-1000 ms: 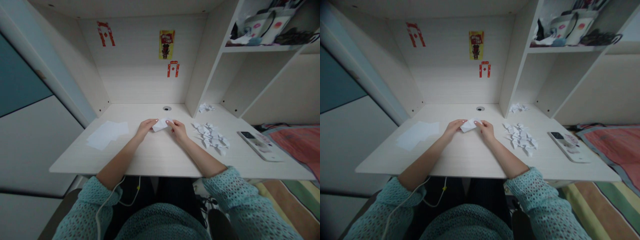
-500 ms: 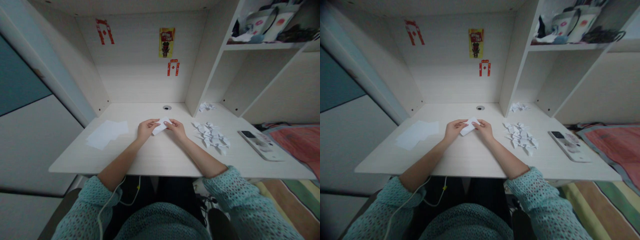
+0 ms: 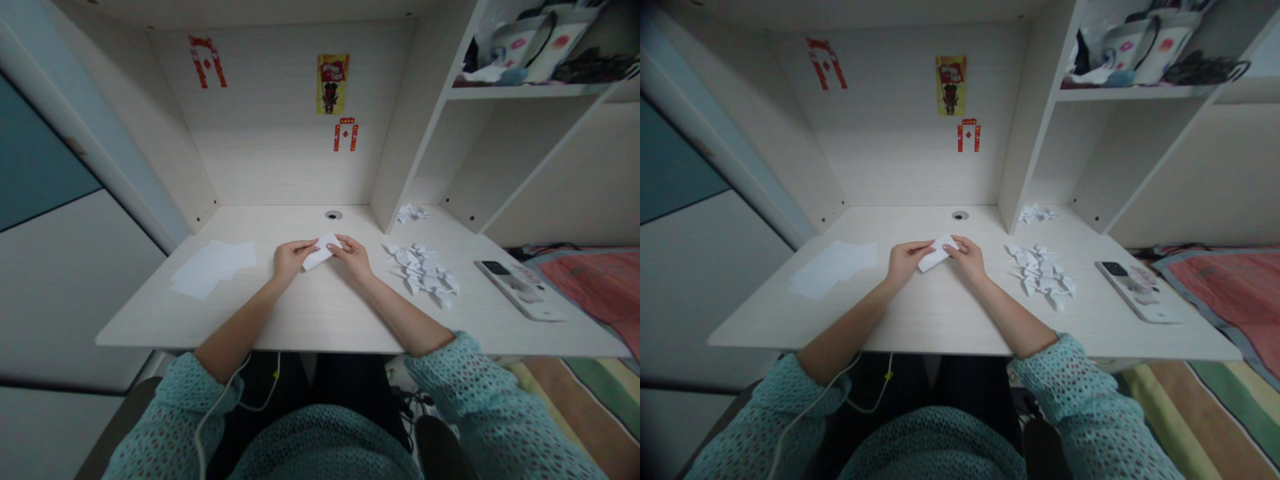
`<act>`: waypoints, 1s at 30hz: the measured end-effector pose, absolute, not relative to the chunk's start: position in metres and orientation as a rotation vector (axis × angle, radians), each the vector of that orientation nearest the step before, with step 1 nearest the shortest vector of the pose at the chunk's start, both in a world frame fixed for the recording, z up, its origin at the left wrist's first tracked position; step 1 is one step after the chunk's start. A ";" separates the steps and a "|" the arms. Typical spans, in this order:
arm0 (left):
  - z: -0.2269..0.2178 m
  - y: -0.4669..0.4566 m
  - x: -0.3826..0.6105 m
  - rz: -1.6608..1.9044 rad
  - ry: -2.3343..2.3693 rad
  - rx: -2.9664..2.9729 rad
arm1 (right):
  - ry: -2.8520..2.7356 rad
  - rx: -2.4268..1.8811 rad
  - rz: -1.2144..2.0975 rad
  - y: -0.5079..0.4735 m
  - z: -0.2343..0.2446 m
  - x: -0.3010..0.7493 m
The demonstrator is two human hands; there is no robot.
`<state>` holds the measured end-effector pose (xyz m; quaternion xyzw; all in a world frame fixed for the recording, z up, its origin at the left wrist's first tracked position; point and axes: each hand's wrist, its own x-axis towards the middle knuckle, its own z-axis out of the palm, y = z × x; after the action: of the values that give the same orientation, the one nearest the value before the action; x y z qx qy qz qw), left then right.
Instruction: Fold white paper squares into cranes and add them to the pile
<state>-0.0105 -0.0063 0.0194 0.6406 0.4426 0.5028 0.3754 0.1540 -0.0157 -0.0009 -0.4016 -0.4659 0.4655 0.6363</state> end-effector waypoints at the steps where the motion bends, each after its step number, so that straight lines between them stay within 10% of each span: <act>1: 0.019 -0.006 -0.010 1.286 1.133 1.634 | -1.065 -0.920 1.034 -0.016 -0.001 0.154; 30: 0.016 -0.012 0.005 1.437 1.010 1.332 | -1.185 -1.088 1.053 -0.025 0.003 0.140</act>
<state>0.0049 -0.0119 0.0157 0.5392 0.4087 0.5815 0.4518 0.1405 -0.0253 0.0027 -0.4640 -0.5055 0.4491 0.5722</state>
